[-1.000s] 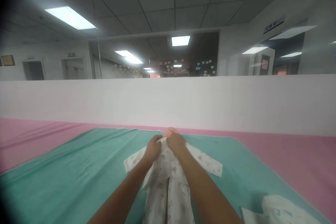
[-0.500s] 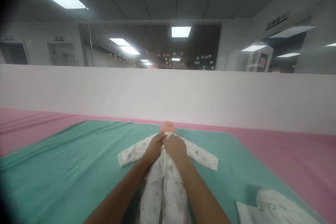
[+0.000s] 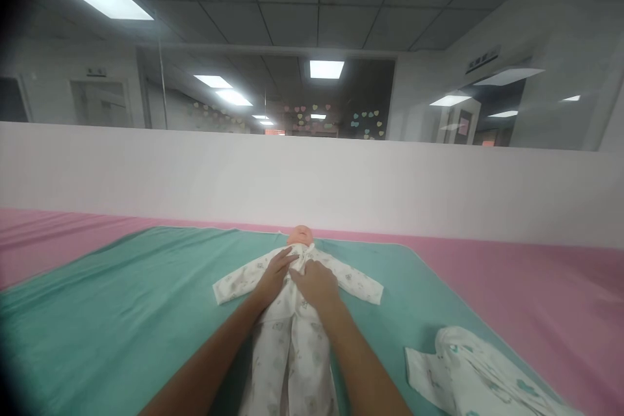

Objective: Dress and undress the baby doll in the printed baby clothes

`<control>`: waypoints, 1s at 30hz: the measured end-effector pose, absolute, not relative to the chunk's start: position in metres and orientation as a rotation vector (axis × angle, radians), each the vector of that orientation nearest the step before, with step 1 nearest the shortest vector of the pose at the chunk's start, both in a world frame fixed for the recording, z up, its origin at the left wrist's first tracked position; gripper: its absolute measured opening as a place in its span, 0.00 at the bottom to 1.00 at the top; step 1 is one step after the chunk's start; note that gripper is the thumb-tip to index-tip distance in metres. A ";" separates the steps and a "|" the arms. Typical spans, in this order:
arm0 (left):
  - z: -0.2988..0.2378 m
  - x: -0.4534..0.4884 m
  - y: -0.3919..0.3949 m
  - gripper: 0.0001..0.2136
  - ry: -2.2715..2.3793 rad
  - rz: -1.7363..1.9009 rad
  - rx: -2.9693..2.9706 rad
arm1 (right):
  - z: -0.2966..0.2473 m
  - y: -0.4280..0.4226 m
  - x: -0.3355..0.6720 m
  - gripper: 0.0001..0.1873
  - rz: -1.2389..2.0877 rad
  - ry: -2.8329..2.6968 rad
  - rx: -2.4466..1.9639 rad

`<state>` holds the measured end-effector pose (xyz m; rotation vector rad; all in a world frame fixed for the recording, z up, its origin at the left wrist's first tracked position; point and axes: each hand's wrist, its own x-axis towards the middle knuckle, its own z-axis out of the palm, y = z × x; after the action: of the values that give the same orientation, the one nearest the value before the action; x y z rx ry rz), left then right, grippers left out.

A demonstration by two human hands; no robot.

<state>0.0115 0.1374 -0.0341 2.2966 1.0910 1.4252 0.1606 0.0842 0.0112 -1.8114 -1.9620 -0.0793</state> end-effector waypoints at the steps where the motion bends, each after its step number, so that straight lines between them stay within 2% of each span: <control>1: -0.036 0.011 0.137 0.17 1.087 1.424 2.293 | 0.012 0.080 0.157 0.21 -0.076 -1.960 -1.809; 5: -0.039 0.007 0.129 0.17 1.129 1.380 2.261 | 0.012 0.068 0.149 0.18 -0.082 -1.934 -1.779; 11: -0.039 0.006 0.096 0.17 1.155 1.369 2.181 | 0.000 0.053 0.161 0.25 -0.056 -1.799 -1.753; 14: -0.040 0.005 0.080 0.17 1.217 1.342 2.127 | -0.004 0.043 0.163 0.25 -0.053 -1.749 -1.748; 22: -0.046 0.000 0.042 0.16 1.213 1.353 2.130 | -0.006 0.012 0.146 0.11 -0.173 -2.015 -1.718; 25: -0.045 0.000 0.034 0.22 1.188 1.341 2.195 | -0.011 0.011 0.147 0.07 -0.115 -1.922 -1.711; 27: -0.043 0.002 0.029 0.24 1.215 1.318 2.232 | -0.015 0.015 0.155 0.09 -0.078 -1.856 -1.706; 30: -0.036 0.007 0.023 0.15 1.335 1.353 2.254 | -0.021 0.020 0.183 0.13 -0.023 -1.755 -1.735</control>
<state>0.0070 0.0232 -0.0363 2.2544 1.3354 1.3530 0.1829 0.0202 -0.0209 -1.7354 -1.7551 -0.0228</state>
